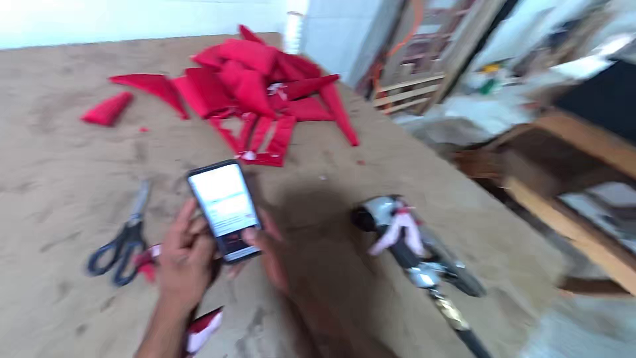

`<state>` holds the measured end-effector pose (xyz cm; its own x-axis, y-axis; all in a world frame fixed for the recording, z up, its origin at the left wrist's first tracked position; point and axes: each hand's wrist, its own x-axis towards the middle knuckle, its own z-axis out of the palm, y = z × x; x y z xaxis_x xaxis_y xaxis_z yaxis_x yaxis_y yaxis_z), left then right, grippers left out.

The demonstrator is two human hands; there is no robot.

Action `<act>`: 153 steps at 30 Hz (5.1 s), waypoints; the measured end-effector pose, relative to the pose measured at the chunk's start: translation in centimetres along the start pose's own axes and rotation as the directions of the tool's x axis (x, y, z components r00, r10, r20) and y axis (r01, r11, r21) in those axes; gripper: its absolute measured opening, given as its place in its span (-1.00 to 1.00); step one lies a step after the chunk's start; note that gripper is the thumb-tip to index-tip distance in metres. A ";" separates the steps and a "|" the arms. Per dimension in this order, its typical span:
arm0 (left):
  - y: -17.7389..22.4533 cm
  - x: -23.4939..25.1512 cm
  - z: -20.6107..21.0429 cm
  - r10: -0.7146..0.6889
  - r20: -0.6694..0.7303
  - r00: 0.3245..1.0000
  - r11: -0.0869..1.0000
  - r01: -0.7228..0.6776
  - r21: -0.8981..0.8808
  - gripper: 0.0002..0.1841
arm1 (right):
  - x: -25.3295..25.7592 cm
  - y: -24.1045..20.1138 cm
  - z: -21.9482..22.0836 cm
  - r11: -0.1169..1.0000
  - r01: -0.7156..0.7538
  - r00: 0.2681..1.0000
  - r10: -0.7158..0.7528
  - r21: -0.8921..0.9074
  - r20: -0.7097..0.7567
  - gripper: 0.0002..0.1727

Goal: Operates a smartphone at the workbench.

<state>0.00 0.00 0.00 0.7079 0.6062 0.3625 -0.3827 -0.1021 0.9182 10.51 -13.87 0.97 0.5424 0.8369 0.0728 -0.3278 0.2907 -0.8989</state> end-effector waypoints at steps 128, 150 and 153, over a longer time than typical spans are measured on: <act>0.6 0.0 0.2 -0.182 -0.018 0.983 0.983 0.183 0.015 -0.37 | 0.2 0.3 0.4 0.993 -0.030 0.989 0.014 -0.111 -0.145 -0.53; 0.6 0.0 0.1 -0.189 -0.015 0.982 0.981 0.190 0.026 -0.37 | 0.2 0.3 0.4 0.993 -0.041 0.987 0.023 -0.114 -0.158 -0.51; 0.6 0.0 0.1 -0.188 -0.019 0.982 0.982 0.189 0.025 -0.37 | 0.2 0.5 0.2 0.994 -0.031 0.989 0.015 -0.106 -0.145 -0.49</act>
<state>-0.19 -0.17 0.57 0.7561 0.6293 0.1798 -0.2269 -0.0057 0.9739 10.30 -13.46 0.64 0.6437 0.7653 -0.0041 -0.2604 0.2140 -0.9415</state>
